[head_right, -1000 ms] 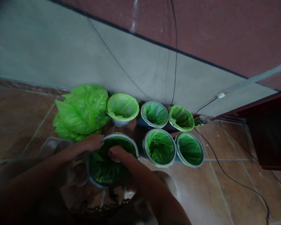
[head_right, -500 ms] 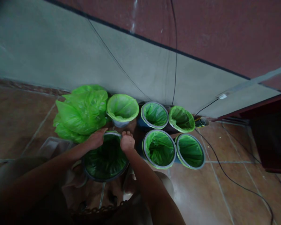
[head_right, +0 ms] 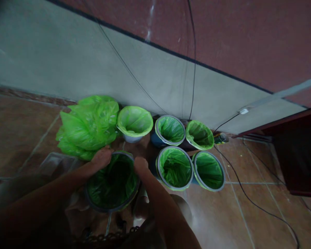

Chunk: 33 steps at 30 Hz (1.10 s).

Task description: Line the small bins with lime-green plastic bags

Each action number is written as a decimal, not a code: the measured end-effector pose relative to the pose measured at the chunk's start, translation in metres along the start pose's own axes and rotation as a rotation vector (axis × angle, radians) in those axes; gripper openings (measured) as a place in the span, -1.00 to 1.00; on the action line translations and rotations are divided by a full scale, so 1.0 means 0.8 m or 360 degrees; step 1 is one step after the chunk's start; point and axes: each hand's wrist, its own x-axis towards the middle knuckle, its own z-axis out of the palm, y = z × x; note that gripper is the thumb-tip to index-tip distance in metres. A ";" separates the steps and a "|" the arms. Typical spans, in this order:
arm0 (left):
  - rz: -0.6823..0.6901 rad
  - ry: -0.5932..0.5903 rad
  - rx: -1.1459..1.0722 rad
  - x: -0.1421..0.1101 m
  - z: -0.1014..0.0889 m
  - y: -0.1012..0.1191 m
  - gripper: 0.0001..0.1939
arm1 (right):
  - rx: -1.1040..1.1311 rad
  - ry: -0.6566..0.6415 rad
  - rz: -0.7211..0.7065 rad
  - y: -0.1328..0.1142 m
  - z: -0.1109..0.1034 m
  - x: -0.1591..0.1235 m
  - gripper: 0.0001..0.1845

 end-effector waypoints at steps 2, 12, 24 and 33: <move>-0.0029 0.0018 -0.0003 0.000 0.001 0.002 -0.67 | 0.0012 0.0080 0.0009 -0.006 0.003 -0.001 -0.70; -0.0131 0.0071 -0.0010 -0.002 -0.004 0.010 -0.66 | 0.0015 0.0338 -0.0120 -0.030 0.007 0.021 -0.71; -0.0258 -0.0059 -0.0161 0.006 -0.017 -0.001 -0.59 | 0.0135 0.0444 -0.0008 -0.029 0.007 0.020 -0.72; -0.0195 -0.0206 -0.0207 0.012 -0.011 -0.012 -0.62 | 0.0185 0.0369 -0.0016 -0.028 0.009 0.020 -0.73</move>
